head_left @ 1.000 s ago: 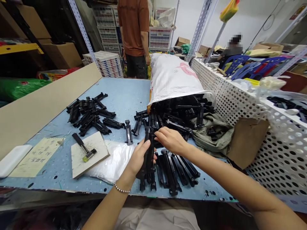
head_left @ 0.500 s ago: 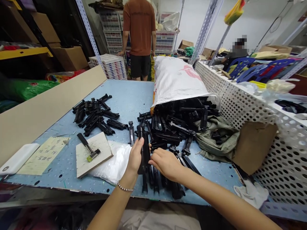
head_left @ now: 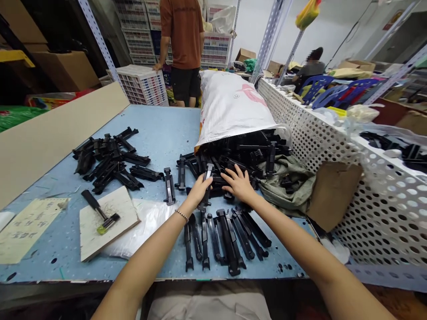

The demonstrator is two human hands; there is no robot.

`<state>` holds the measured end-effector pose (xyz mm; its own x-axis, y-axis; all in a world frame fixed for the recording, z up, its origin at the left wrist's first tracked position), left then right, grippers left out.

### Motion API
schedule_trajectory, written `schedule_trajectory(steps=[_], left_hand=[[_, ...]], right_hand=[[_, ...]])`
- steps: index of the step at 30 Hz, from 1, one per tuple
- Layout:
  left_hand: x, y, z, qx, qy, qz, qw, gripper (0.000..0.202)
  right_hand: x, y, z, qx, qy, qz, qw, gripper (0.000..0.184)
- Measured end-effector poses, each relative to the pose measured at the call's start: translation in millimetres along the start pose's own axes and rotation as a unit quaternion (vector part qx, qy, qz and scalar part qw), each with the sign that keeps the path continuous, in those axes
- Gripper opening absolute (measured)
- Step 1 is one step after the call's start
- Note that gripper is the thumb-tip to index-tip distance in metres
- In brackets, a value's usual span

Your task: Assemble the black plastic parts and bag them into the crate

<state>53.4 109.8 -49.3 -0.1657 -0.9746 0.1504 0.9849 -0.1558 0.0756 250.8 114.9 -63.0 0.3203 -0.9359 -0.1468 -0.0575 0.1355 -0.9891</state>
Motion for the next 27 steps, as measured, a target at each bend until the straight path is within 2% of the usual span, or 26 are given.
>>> schedule_trajectory(steps=[4,8,12,17,20,22,25,27], left_hand=[[-29,-10.4,0,-0.066,0.046,0.032,0.996,0.051],[-45,-28.7,3,-0.144,0.08,0.06,0.985,0.047],[-44,-47.2,7,-0.239,0.098,0.096,0.961,0.043],[-30,-62.8,6,-0.348,0.095,0.159,0.919,0.043],[-24,-64.4,3,-0.388,0.097,0.175,0.9,0.049],[-18,-65.9,2,-0.41,0.107,0.181,0.887,0.056],[8,-70.4,-1,-0.45,0.163,0.183,0.859,0.068],[42,-70.7,-9,-0.464,0.208,0.166,0.845,0.067]], right_hand=[[-23,10,-6,0.003,0.005,0.031,0.999,0.053],[-46,13,-18,-0.006,-0.002,0.051,0.999,0.051],[-59,10,-24,-0.017,-0.013,0.054,0.998,0.049],[-54,5,-20,-0.042,-0.031,0.024,0.998,0.05],[-40,-9,-18,-0.087,-0.019,0.025,0.996,0.052],[-20,-23,-18,-0.147,-0.002,0.041,0.988,0.048],[34,-43,-31,-0.25,-0.017,0.009,0.968,0.042],[78,-48,-48,-0.27,-0.04,-0.046,0.961,0.044]])
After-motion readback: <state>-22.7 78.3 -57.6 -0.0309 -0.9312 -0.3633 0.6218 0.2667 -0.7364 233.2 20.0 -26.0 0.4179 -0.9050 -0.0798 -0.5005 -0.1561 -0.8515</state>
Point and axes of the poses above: each hand's wrist, its own x-axis away from the middle knuckle, its own y-axis out of the palm, z = x × y, the point moved 1 cm from there along -x, towards the middle knuckle, and after that the axes turned 4 degrees about y, right-handed, at the moved point
